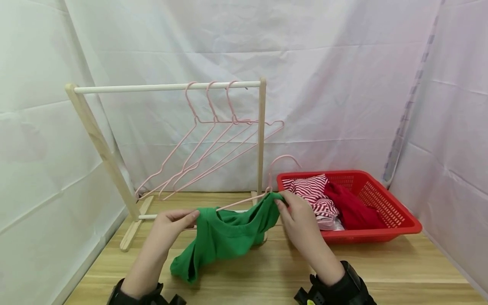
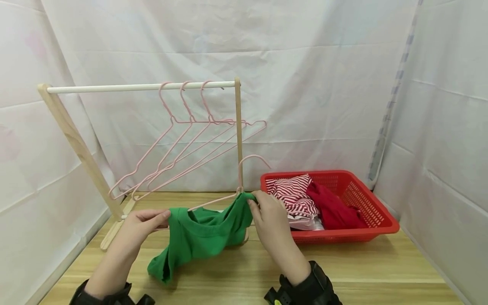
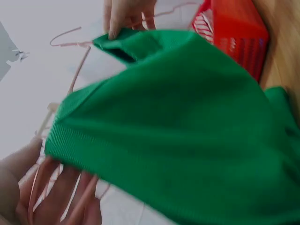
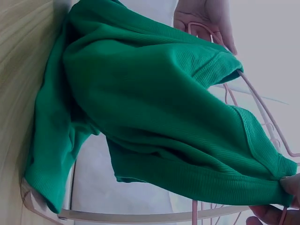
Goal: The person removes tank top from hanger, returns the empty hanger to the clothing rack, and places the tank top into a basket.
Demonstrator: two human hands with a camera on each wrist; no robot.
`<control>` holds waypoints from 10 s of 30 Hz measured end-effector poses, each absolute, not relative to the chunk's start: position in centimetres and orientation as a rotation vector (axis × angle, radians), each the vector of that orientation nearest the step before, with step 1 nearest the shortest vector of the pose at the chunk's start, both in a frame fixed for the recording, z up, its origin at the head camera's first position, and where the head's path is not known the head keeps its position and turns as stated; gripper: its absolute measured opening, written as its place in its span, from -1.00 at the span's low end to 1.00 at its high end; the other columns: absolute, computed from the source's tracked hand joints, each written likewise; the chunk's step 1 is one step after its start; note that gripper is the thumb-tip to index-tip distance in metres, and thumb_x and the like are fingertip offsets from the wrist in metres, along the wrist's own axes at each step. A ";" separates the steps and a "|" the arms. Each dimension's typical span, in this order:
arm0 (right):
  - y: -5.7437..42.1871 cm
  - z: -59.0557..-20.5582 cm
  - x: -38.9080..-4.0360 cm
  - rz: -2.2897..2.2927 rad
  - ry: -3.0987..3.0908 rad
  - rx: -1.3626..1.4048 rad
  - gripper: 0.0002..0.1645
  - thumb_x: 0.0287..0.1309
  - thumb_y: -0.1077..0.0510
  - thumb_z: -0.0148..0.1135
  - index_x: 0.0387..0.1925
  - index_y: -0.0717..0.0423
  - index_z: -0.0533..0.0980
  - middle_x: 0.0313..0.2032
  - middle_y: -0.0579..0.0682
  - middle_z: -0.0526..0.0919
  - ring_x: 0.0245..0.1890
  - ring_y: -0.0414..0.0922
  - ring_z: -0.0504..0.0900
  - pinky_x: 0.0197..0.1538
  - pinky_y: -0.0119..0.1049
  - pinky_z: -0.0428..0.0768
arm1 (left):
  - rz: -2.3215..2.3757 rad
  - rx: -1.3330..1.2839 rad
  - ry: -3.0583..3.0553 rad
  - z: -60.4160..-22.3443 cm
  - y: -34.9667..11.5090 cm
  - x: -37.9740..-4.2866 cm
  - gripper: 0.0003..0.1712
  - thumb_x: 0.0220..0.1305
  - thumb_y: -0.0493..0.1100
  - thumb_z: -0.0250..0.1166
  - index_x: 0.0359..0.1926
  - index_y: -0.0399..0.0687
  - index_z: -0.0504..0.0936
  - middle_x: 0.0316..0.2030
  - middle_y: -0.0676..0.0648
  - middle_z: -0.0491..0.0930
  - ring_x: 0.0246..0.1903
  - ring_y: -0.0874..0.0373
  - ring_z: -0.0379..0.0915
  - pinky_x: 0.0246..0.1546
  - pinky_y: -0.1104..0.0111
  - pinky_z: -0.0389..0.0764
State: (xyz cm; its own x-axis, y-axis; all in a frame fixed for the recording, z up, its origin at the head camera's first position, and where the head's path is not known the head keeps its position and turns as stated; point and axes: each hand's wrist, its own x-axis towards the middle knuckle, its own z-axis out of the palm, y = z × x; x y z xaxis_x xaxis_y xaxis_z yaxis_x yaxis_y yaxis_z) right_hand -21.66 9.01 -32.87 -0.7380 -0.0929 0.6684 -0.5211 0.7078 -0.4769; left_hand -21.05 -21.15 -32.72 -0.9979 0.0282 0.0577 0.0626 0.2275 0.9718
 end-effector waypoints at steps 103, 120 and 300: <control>10.7 -33.9 -21.7 0.950 -2.341 0.474 -0.86 0.06 0.22 0.23 -0.28 0.04 0.56 -0.38 -0.15 0.55 -0.30 -0.20 0.48 -0.15 -0.13 0.50 | -1.201 -0.700 -2.694 -32.7 -21.7 -21.0 -0.81 0.22 0.11 0.08 -0.36 0.31 0.61 -0.49 0.23 0.57 -0.59 0.28 0.39 -0.58 0.41 0.43; 11.1 -34.1 -22.2 0.912 -2.322 0.473 -0.84 0.06 0.22 0.23 -0.25 0.06 0.57 -0.37 -0.16 0.53 -0.32 -0.21 0.44 -0.23 -0.19 0.49 | -1.307 -0.659 -2.424 -31.5 -24.3 -20.1 -0.89 0.17 -0.21 0.20 -0.30 0.00 0.64 -0.56 0.16 0.62 -0.54 0.28 0.53 -0.66 0.38 0.47; 9.0 -35.7 -20.0 0.619 -2.283 0.739 -0.82 0.06 0.08 0.20 -0.26 0.00 0.56 -0.29 -0.17 0.56 -0.23 -0.18 0.46 -0.18 -0.19 0.42 | -0.584 0.106 -1.800 -33.9 -37.1 -18.0 -0.68 0.08 -0.18 0.28 -0.64 -0.37 0.56 -0.72 0.49 0.23 -0.78 0.62 0.00 -0.72 0.66 0.04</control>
